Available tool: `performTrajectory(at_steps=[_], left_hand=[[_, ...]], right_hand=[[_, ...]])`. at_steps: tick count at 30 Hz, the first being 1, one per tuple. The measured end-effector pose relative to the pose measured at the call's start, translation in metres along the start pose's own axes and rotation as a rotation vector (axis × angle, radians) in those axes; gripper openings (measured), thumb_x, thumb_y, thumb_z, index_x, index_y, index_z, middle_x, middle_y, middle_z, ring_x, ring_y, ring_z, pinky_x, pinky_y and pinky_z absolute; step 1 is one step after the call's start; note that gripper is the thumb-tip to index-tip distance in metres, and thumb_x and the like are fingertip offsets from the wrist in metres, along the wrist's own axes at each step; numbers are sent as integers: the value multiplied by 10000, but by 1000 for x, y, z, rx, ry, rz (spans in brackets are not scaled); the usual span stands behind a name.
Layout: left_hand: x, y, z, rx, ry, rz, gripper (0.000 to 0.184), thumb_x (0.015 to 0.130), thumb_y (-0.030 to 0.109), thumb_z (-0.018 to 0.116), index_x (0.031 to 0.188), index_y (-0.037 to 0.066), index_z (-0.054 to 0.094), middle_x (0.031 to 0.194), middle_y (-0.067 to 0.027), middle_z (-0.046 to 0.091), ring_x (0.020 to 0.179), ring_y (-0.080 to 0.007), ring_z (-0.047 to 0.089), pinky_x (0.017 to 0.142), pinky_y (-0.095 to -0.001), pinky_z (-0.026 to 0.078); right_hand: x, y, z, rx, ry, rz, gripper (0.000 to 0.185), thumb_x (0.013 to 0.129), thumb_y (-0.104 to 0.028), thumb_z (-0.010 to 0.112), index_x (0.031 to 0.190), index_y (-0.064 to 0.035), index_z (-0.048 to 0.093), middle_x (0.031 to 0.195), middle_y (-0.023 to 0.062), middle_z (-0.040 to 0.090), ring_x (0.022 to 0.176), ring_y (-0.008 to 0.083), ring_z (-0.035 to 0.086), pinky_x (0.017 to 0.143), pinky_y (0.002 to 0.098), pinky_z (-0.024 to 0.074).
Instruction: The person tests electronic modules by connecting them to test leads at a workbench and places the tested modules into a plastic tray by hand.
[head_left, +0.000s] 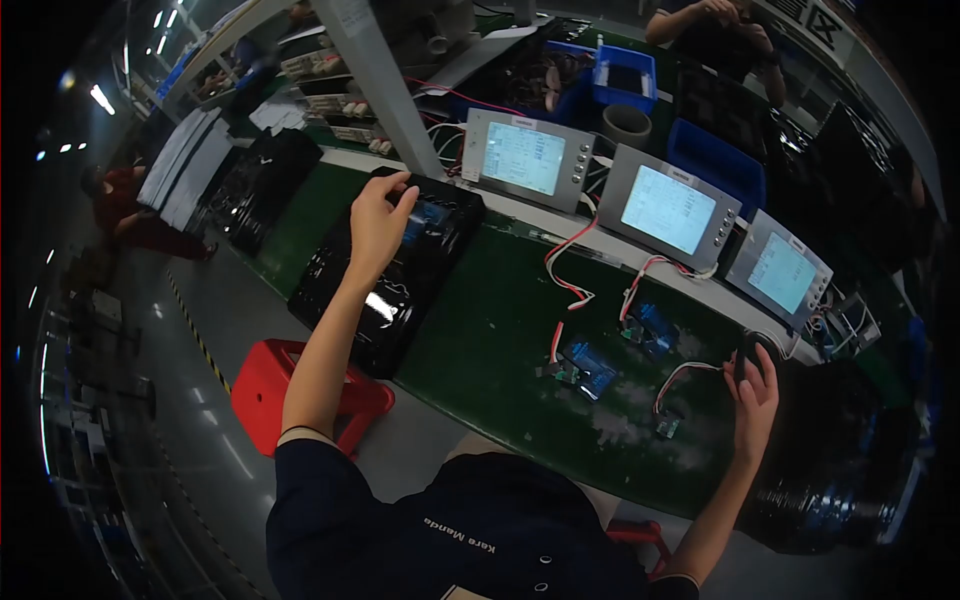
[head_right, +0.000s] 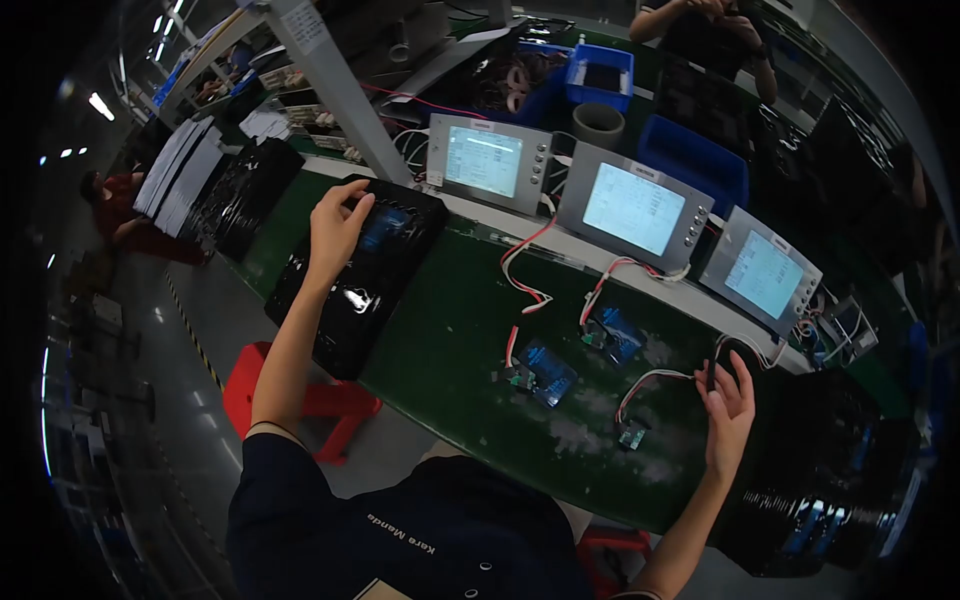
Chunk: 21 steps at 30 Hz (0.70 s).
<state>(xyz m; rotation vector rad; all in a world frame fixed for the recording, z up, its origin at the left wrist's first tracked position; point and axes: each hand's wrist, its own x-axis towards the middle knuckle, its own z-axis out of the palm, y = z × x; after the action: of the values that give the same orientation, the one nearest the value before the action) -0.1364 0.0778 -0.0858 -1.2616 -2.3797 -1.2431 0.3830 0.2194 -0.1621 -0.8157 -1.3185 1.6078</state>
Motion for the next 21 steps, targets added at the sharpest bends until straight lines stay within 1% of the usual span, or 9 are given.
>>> performTrajectory(at_steps=[2,3,5,6,8,10,15,17,21], left_hand=[[-28,34,5,-272,-191,13,200,898,116,643,1045,-12,685,825,-16,668,645,-29,512,581,-218,426],[-48,58,11,-488,-355,-93,180,896,107,647,1023,-12,692,843,-30,675,697,-45,555,629,-207,447],[-90,110,26,-756,-682,-257,143,903,85,641,988,-12,702,869,-29,685,776,-47,599,689,-183,470],[-114,118,48,-882,-778,-261,149,899,94,649,991,-10,703,860,-26,685,773,-43,601,683,-182,469],[-141,149,72,-836,-1044,-338,155,896,102,657,985,-21,690,874,-33,687,804,-63,622,704,-193,474],[-161,165,98,-957,-1116,-343,164,891,102,663,993,-24,687,871,-30,685,796,-61,622,711,-194,481],[-173,185,121,-931,-1237,-349,154,863,87,692,966,-27,684,879,-44,691,798,-73,635,754,-201,497],[-181,188,126,-1022,-1166,-370,162,836,106,719,913,-34,692,810,-30,680,713,-39,592,665,-190,472],[-185,193,126,-1028,-1169,-383,138,829,79,713,899,-37,686,818,-47,686,722,-53,604,674,-197,480]], right_hand=[[-10,-3,21,-135,23,-54,728,779,21,683,1422,16,342,1290,174,530,1197,253,537,1038,339,398],[-19,-11,45,-283,63,-74,767,734,52,701,1418,4,357,1308,155,523,1234,238,504,1046,334,378],[-33,-11,68,-600,14,-158,789,705,5,752,1405,-22,388,1339,132,522,1237,234,502,1046,339,366],[-38,-11,77,-690,-32,-246,779,692,-9,769,1382,-16,409,1329,166,523,1228,276,514,1034,356,386],[-42,-15,90,-806,-90,-415,755,680,-6,778,1348,-10,426,1303,194,524,1201,353,523,1016,398,415],[-45,-14,91,-842,-108,-512,758,669,7,782,1337,2,425,1305,205,515,1194,383,517,1001,415,433],[-50,-13,80,-875,-96,-550,752,670,5,784,1332,6,428,1307,209,507,1199,385,510,997,421,437],[-51,-13,77,-877,-99,-563,746,672,5,783,1329,7,430,1308,207,505,1198,385,509,995,423,439],[-54,-16,76,-892,-109,-556,662,678,-3,773,1274,-9,485,1309,203,496,1185,391,512,976,427,450]])
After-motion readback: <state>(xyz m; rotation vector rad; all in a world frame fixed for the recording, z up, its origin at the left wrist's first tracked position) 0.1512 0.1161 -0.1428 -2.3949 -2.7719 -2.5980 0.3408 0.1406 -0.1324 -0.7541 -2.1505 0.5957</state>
